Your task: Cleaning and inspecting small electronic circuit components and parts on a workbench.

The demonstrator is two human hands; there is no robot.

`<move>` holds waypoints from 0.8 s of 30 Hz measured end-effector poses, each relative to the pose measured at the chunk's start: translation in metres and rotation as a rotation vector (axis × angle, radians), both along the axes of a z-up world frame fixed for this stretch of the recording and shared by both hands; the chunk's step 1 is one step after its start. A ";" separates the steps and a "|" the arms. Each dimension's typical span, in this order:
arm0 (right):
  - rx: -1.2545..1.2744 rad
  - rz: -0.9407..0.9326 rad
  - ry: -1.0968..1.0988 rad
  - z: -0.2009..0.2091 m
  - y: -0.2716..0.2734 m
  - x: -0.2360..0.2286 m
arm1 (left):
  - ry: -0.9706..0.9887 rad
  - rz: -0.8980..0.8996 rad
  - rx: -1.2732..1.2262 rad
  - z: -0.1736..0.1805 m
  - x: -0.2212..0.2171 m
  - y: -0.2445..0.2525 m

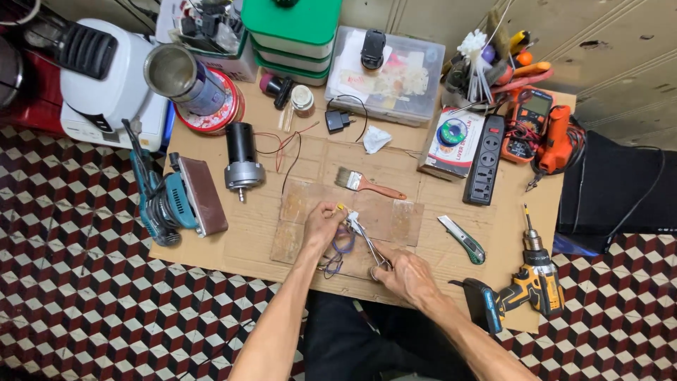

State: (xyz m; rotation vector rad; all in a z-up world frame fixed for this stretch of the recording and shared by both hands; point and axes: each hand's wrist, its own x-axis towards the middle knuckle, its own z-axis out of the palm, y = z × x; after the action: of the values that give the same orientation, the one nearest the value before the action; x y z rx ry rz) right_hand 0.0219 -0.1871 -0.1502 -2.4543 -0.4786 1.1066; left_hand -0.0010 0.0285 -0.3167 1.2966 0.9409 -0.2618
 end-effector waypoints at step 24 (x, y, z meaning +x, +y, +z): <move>-0.051 -0.214 -0.079 -0.015 0.008 -0.019 | -0.310 -0.668 0.903 0.084 -0.017 0.013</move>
State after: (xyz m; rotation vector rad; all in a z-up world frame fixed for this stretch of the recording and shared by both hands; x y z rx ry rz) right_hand 0.0031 -0.1795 -0.1657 -2.5304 -0.2065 0.9479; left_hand -0.0183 0.0418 -0.2332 2.3986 0.3034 -0.1311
